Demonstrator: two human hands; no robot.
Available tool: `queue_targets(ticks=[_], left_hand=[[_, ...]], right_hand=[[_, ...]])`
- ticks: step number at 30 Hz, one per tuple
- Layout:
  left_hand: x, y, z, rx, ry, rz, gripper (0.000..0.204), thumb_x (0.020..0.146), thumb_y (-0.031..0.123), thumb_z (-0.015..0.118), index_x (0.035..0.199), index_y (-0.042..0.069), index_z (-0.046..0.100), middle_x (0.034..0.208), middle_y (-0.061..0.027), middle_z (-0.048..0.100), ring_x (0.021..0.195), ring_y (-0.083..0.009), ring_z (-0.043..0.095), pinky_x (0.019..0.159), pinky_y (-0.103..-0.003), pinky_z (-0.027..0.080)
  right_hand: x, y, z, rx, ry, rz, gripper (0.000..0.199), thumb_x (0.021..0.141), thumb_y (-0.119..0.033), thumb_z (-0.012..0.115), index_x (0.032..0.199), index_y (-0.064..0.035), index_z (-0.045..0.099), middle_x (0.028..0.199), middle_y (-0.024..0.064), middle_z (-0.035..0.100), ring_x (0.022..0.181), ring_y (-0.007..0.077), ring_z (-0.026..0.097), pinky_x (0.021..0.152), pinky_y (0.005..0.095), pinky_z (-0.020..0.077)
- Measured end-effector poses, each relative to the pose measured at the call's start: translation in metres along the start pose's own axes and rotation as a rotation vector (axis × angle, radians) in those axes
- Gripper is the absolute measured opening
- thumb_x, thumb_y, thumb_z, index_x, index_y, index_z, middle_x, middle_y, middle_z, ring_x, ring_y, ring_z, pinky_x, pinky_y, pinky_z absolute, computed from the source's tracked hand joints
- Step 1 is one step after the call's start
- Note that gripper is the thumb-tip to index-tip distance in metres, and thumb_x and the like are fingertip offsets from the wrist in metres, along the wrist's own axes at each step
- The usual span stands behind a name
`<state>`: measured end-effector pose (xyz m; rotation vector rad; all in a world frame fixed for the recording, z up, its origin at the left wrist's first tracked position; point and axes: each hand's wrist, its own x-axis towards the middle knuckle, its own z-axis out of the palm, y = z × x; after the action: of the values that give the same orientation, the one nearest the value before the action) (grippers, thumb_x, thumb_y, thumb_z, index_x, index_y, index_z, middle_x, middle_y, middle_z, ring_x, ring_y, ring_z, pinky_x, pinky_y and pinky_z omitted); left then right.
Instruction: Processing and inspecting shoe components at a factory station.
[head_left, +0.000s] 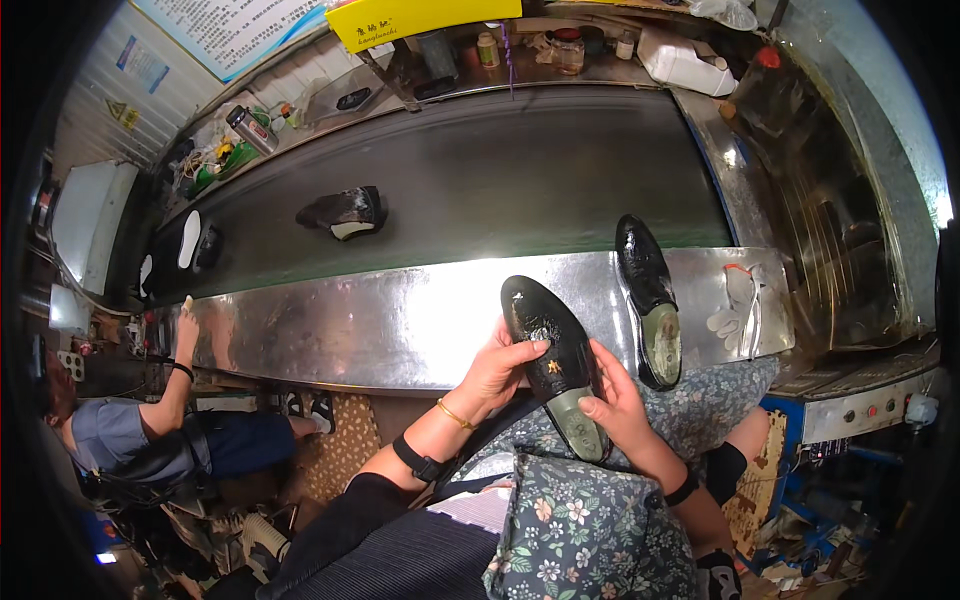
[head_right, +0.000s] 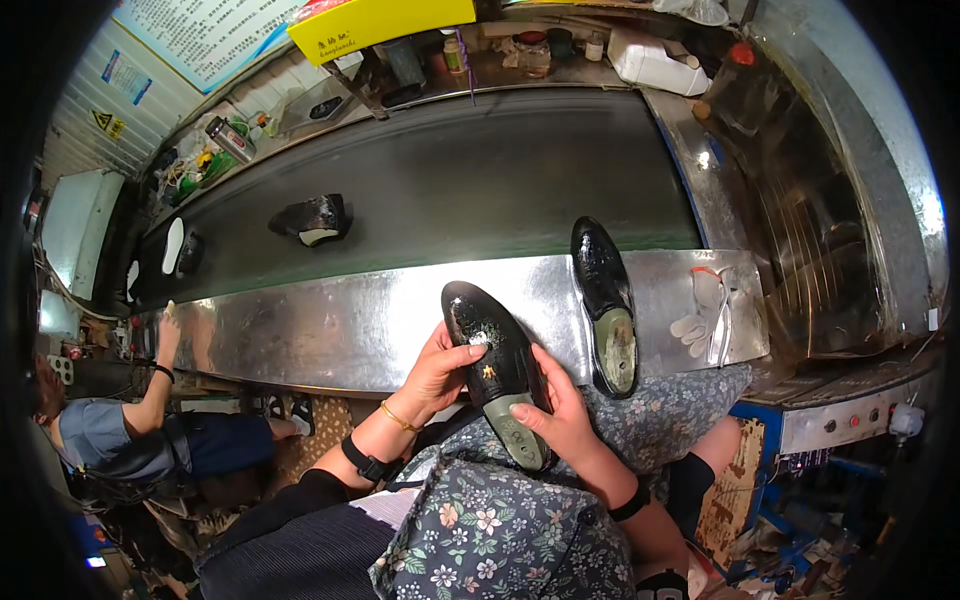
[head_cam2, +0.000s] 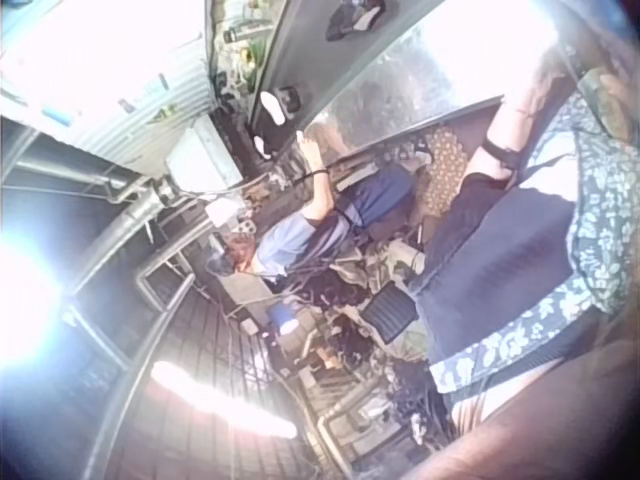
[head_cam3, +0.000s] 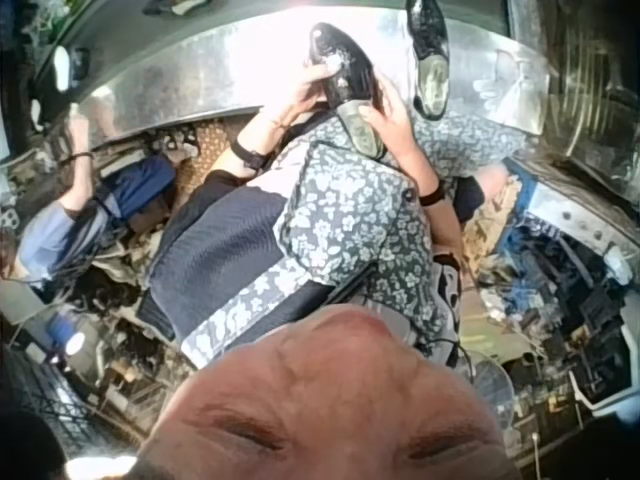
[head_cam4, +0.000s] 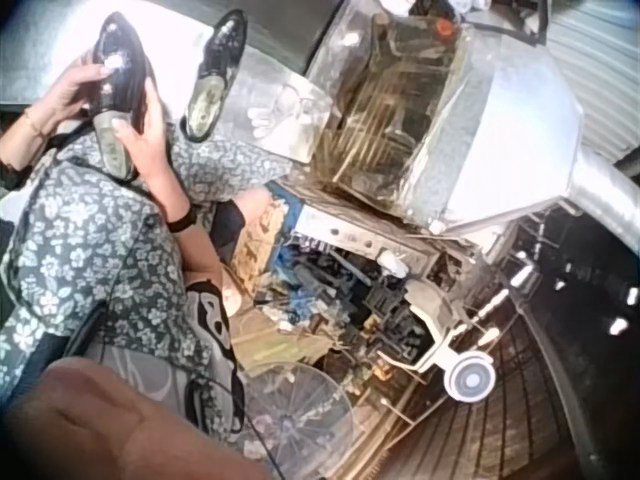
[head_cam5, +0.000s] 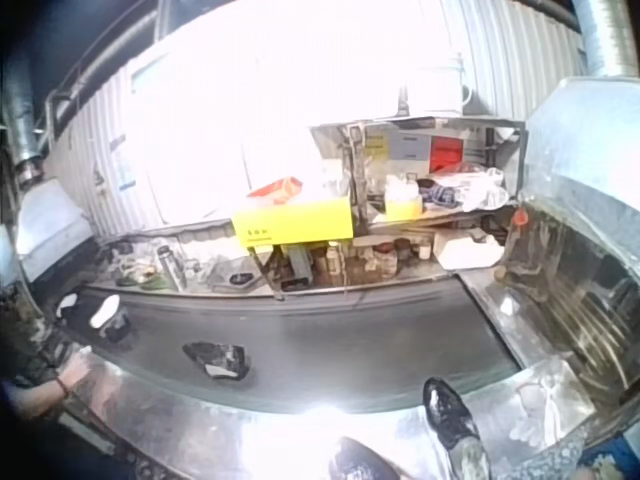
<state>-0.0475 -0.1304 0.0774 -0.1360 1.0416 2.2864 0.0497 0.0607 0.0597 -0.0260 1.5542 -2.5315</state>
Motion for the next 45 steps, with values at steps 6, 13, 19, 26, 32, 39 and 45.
queue_targets(ticks=[6, 13, 19, 26, 32, 39, 45], left_hand=[[0.006, -0.008, -0.002, 0.062, 0.027, 0.083, 0.034, 0.086, 0.006, 0.068, 0.117, 0.004, 0.055, 0.104, -0.0051, 0.067, 0.094, -0.0144, 0.066, 0.086, -0.032, 0.055], [0.013, -0.011, -0.001, -0.003, 0.114, 0.009, 0.030, 0.094, 0.013, 0.063, 0.121, 0.008, 0.051, 0.103, -0.0037, 0.064, 0.088, -0.0128, 0.065, 0.076, -0.030, 0.058], [0.020, -0.010, 0.011, 0.026, 0.059, 0.029, 0.023, 0.094, 0.013, 0.063, 0.114, 0.006, 0.054, 0.097, -0.0037, 0.066, 0.083, -0.0120, 0.066, 0.072, -0.029, 0.058], [0.026, -0.007, 0.020, 0.033, -0.014, 0.037, 0.021, 0.094, 0.011, 0.063, 0.111, 0.004, 0.056, 0.096, -0.0044, 0.067, 0.081, -0.0127, 0.067, 0.070, -0.030, 0.059], [0.030, -0.006, 0.021, 0.026, 0.034, 0.023, 0.020, 0.094, 0.010, 0.062, 0.111, 0.003, 0.056, 0.096, -0.0050, 0.067, 0.081, -0.0133, 0.067, 0.071, -0.030, 0.059], [0.032, 0.000, 0.026, 0.043, -0.061, -0.032, 0.028, 0.090, 0.007, 0.065, 0.116, 0.003, 0.055, 0.103, -0.0064, 0.067, 0.088, -0.0145, 0.068, 0.078, -0.031, 0.058], [0.031, 0.006, 0.036, 0.159, -0.276, -0.017, 0.053, 0.081, 0.006, 0.070, 0.130, 0.000, 0.050, 0.119, -0.0101, 0.064, 0.109, -0.0191, 0.063, 0.100, -0.035, 0.048]], right_hand=[[0.002, 0.001, 0.004, 0.001, -0.006, 0.014, 0.086, 0.089, -0.011, 0.071, 0.152, 0.0052, 0.014, 0.151, 0.0155, 0.033, 0.135, 0.0210, 0.040, 0.111, 0.0352, 0.0340], [0.018, -0.059, -0.020, -1.116, 0.040, -0.192, 0.049, 0.088, -0.025, 0.070, 0.130, -0.0030, 0.059, 0.123, 0.0187, 0.063, 0.114, 0.0338, 0.058, 0.099, 0.0405, 0.0449], [0.079, -0.098, -0.120, -1.462, 0.134, -0.224, 0.044, 0.098, -0.039, 0.052, 0.133, -0.0142, 0.060, 0.144, 0.0188, 0.047, 0.131, 0.0382, 0.040, 0.109, 0.0465, 0.0343], [0.107, -0.079, -0.157, -1.421, -0.025, -0.002, 0.047, 0.103, -0.046, 0.040, 0.142, -0.0232, 0.052, 0.156, 0.0191, 0.031, 0.141, 0.0399, 0.031, 0.116, 0.0460, 0.0260], [0.092, -0.084, -0.160, -1.384, -0.060, 0.035, 0.046, 0.102, -0.044, 0.043, 0.135, -0.0162, 0.058, 0.153, 0.0190, 0.036, 0.133, 0.0389, 0.044, 0.111, 0.0424, 0.0347], [0.041, -0.093, -0.069, -1.117, 0.366, -0.382, 0.033, 0.095, -0.016, 0.061, 0.125, -0.0029, 0.062, 0.115, 0.0205, 0.066, 0.107, 0.0290, 0.064, 0.093, 0.0364, 0.0493], [0.033, -0.056, -0.004, -0.230, 0.210, -0.097, 0.053, 0.095, -0.011, 0.062, 0.140, 0.0067, 0.040, 0.127, 0.0093, 0.058, 0.112, 0.0125, 0.055, 0.095, 0.0276, 0.0450]])
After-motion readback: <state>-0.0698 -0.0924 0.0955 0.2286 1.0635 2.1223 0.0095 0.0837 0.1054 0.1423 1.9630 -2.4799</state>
